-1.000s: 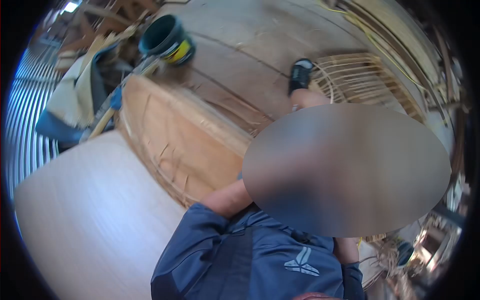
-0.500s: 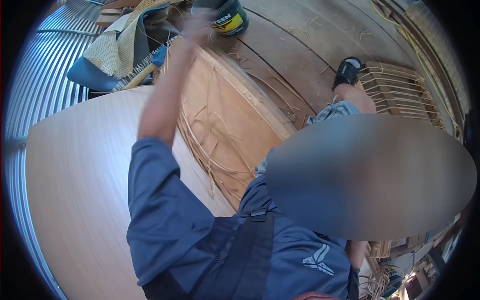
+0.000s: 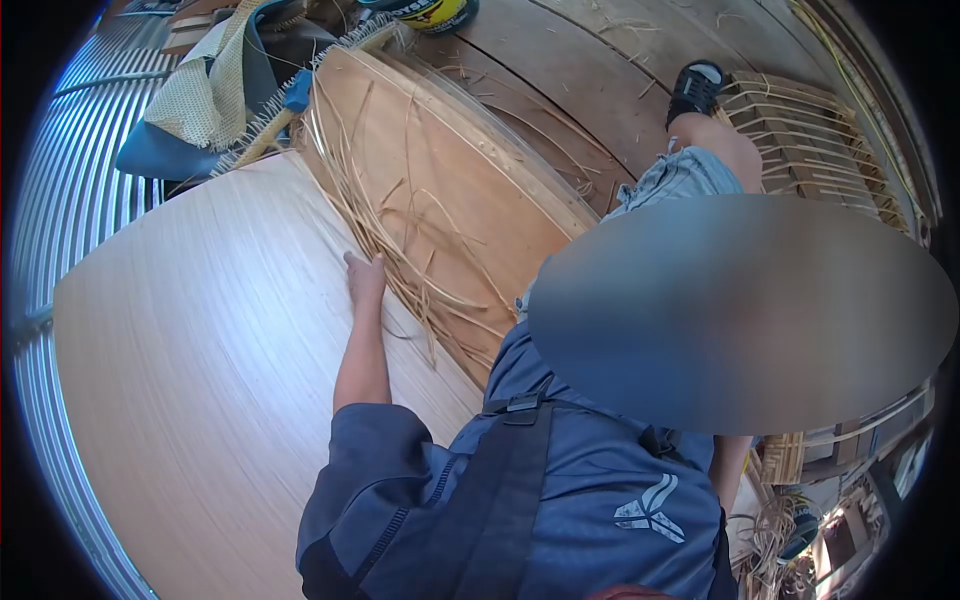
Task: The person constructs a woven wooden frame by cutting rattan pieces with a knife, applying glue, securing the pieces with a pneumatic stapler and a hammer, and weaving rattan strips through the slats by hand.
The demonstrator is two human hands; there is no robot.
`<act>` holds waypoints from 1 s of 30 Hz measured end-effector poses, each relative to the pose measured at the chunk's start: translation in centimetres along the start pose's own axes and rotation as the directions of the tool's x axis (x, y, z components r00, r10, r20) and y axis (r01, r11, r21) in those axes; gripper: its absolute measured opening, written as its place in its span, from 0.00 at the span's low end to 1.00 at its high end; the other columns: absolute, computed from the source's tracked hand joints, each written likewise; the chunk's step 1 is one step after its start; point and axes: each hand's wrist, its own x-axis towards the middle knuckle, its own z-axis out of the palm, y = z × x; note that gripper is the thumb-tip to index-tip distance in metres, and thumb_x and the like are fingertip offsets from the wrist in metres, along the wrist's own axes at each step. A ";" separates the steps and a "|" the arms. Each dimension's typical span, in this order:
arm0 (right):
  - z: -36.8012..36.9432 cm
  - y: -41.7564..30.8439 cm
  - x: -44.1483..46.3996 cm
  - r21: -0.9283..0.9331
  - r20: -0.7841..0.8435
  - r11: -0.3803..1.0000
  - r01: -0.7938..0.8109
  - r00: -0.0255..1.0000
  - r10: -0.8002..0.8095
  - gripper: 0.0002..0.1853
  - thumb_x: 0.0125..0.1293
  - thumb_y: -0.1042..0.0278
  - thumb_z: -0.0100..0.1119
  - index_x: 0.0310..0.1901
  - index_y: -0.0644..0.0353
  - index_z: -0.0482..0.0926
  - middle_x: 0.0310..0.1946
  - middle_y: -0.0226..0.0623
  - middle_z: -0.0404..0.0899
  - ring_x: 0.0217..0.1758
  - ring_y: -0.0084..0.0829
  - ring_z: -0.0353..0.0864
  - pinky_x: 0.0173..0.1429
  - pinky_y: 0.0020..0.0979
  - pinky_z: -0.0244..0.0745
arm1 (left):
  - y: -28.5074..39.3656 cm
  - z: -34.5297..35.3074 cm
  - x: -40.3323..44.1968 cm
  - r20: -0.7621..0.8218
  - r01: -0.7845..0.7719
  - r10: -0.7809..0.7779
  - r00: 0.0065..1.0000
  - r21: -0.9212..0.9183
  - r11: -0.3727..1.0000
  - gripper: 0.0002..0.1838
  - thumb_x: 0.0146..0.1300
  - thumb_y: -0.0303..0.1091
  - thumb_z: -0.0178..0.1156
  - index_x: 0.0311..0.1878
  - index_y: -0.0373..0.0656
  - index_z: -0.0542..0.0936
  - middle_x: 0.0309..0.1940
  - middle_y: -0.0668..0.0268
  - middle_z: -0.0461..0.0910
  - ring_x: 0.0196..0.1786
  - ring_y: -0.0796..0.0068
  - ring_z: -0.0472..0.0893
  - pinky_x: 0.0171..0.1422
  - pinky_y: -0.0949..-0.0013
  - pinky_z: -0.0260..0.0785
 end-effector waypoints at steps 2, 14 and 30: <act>-0.3 0.2 -0.2 -0.009 -0.030 1.000 0.007 1.000 -0.007 0.12 0.67 0.65 0.53 0.48 0.62 0.75 0.34 0.27 0.77 0.30 0.13 0.72 0.33 0.15 0.66 | -0.3 1.1 0.0 -0.153 -0.087 0.099 0.983 0.083 0.993 0.39 0.56 0.46 0.59 0.65 0.35 0.55 0.59 0.41 0.64 0.59 0.44 0.68 0.62 0.55 0.63; 0.9 2.3 -1.2 -0.237 -0.136 0.971 -0.007 0.990 -0.026 0.14 0.66 0.63 0.52 0.48 0.62 0.76 0.35 0.30 0.79 0.32 0.20 0.77 0.37 0.22 0.71 | 14.1 4.0 -6.5 -0.214 -0.882 0.903 0.372 0.222 0.416 0.20 0.61 0.38 0.56 0.54 0.39 0.71 0.61 0.51 0.64 0.66 0.50 0.60 0.69 0.52 0.53; -5.2 5.8 -18.2 0.400 -0.200 0.865 0.302 0.950 -0.239 0.13 0.66 0.60 0.54 0.39 0.63 0.79 0.25 0.27 0.78 0.27 0.18 0.76 0.32 0.22 0.72 | 36.0 -7.0 -49.9 -0.167 0.160 0.388 -0.906 -0.986 -0.050 0.09 0.64 0.29 0.52 0.45 0.37 0.76 0.42 0.51 0.78 0.47 0.59 0.79 0.52 0.57 0.71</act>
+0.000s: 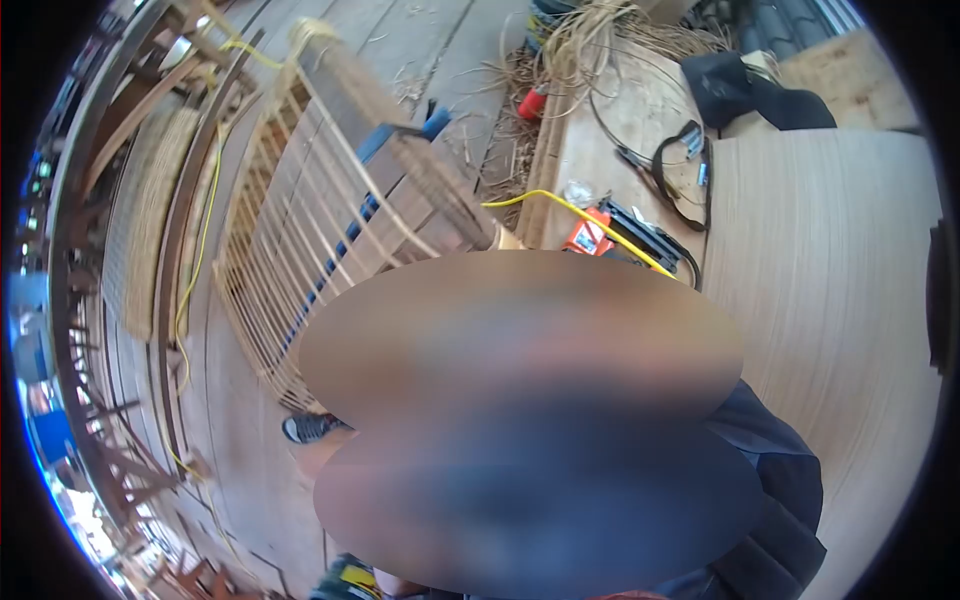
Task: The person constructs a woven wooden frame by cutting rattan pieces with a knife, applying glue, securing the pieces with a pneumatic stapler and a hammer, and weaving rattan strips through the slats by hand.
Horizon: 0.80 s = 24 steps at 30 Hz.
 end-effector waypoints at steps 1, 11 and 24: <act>-1.0 -0.4 -2.1 0.017 -0.141 0.999 0.036 0.989 -0.033 0.13 0.66 0.60 0.54 0.39 0.63 0.79 0.25 0.27 0.78 0.27 0.18 0.77 0.32 0.22 0.73 | 0.6 1.9 2.8 0.174 -0.049 0.058 0.983 -0.055 0.997 0.07 0.64 0.31 0.53 0.40 0.39 0.77 0.40 0.53 0.79 0.44 0.58 0.81 0.50 0.57 0.72; -16.9 2.5 -13.9 -0.206 -0.967 0.978 0.037 0.144 -0.209 0.10 0.66 0.64 0.53 0.38 0.60 0.79 0.23 0.24 0.76 0.26 0.15 0.73 0.30 0.20 0.68 | -0.8 7.6 14.1 0.634 -0.127 0.337 0.696 -0.354 0.927 0.14 0.54 0.33 0.62 0.46 0.47 0.81 0.48 0.64 0.79 0.52 0.53 0.78 0.58 0.53 0.66; -34.2 8.9 -19.5 -0.028 -0.990 0.703 -0.710 -0.076 -0.117 0.17 0.59 0.62 0.52 0.49 0.57 0.75 0.45 0.48 0.78 0.51 0.46 0.76 0.54 0.41 0.70 | -12.2 10.5 7.9 0.373 0.308 -0.470 0.800 0.417 0.855 0.14 0.58 0.28 0.51 0.47 0.38 0.78 0.41 0.58 0.80 0.47 0.59 0.79 0.51 0.62 0.70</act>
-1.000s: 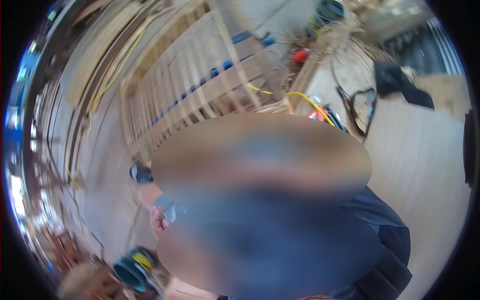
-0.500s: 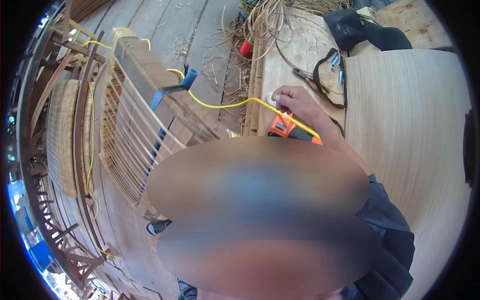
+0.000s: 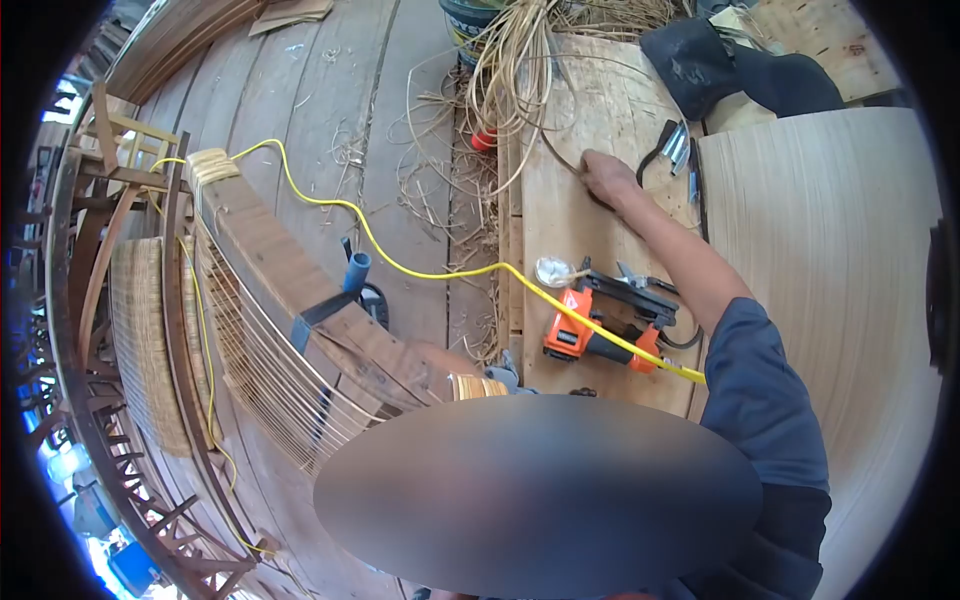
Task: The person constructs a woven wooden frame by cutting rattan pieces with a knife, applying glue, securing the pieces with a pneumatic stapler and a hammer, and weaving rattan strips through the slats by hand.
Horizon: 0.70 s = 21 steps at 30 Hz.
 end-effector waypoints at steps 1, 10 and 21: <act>-0.5 0.2 0.6 -0.074 0.129 0.997 0.010 0.992 -0.001 0.16 0.59 0.60 0.52 0.47 0.58 0.76 0.44 0.48 0.78 0.50 0.46 0.76 0.53 0.41 0.70 | -0.2 1.1 1.4 0.125 0.008 -0.012 0.992 0.039 0.999 0.13 0.59 0.30 0.52 0.47 0.39 0.78 0.42 0.57 0.80 0.47 0.58 0.79 0.51 0.62 0.70; -3.6 7.1 15.7 0.245 -0.411 0.967 0.063 0.911 0.045 0.24 0.59 0.62 0.51 0.57 0.61 0.68 0.50 0.50 0.75 0.53 0.46 0.74 0.58 0.37 0.68 | -9.4 3.2 -0.5 0.689 0.730 -0.452 0.566 -0.164 0.664 0.16 0.70 0.37 0.47 0.53 0.37 0.75 0.49 0.62 0.78 0.50 0.72 0.78 0.59 0.72 0.66; -8.2 11.5 27.7 -0.106 -0.285 0.926 -0.363 0.903 0.321 0.33 0.66 0.62 0.46 0.70 0.45 0.45 0.43 0.56 0.78 0.46 0.48 0.79 0.51 0.49 0.69 | -12.2 3.9 1.5 0.717 0.924 -0.583 0.382 -0.290 0.248 0.17 0.72 0.36 0.44 0.58 0.37 0.69 0.43 0.59 0.80 0.46 0.73 0.79 0.54 0.71 0.71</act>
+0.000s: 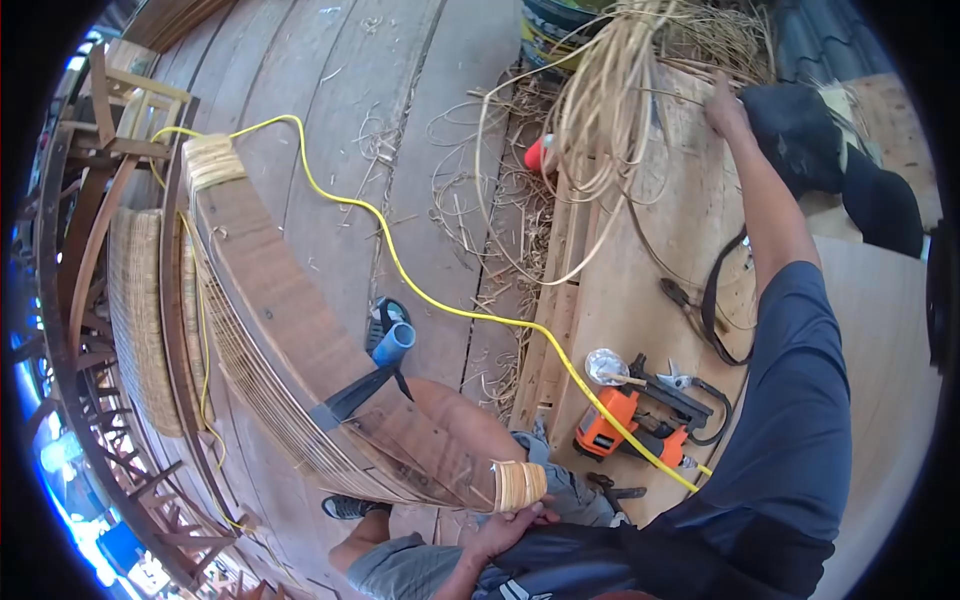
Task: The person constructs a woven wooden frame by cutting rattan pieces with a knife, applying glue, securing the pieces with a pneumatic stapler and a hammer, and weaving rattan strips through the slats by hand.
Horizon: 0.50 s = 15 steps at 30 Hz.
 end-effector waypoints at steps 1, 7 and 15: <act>-0.7 -0.5 -0.4 0.005 -0.012 1.000 -0.022 1.000 0.022 0.32 0.66 0.64 0.46 0.69 0.44 0.47 0.39 0.53 0.78 0.42 0.46 0.79 0.46 0.48 0.71 | 0.3 0.0 0.0 0.004 0.050 -0.050 0.999 0.008 0.999 0.18 0.71 0.37 0.45 0.58 0.38 0.69 0.42 0.60 0.80 0.46 0.74 0.79 0.53 0.72 0.71; -6.4 -4.6 -5.7 0.254 0.236 0.956 -0.149 0.968 0.088 0.31 0.61 0.70 0.53 0.66 0.45 0.56 0.39 0.51 0.79 0.47 0.46 0.79 0.46 0.40 0.75 | 2.0 0.3 -0.2 0.019 0.007 -0.009 1.000 0.122 0.992 0.17 0.71 0.36 0.44 0.58 0.38 0.69 0.40 0.61 0.81 0.44 0.75 0.79 0.50 0.73 0.71; -0.9 -0.2 -6.9 0.122 -0.255 0.992 0.022 0.967 0.010 0.15 0.63 0.54 0.51 0.44 0.55 0.73 0.42 0.49 0.79 0.49 0.50 0.76 0.51 0.43 0.69 | 1.8 0.5 -0.6 -0.018 0.006 -0.005 1.000 0.043 0.999 0.17 0.71 0.37 0.44 0.57 0.38 0.69 0.39 0.61 0.81 0.43 0.74 0.81 0.46 0.74 0.71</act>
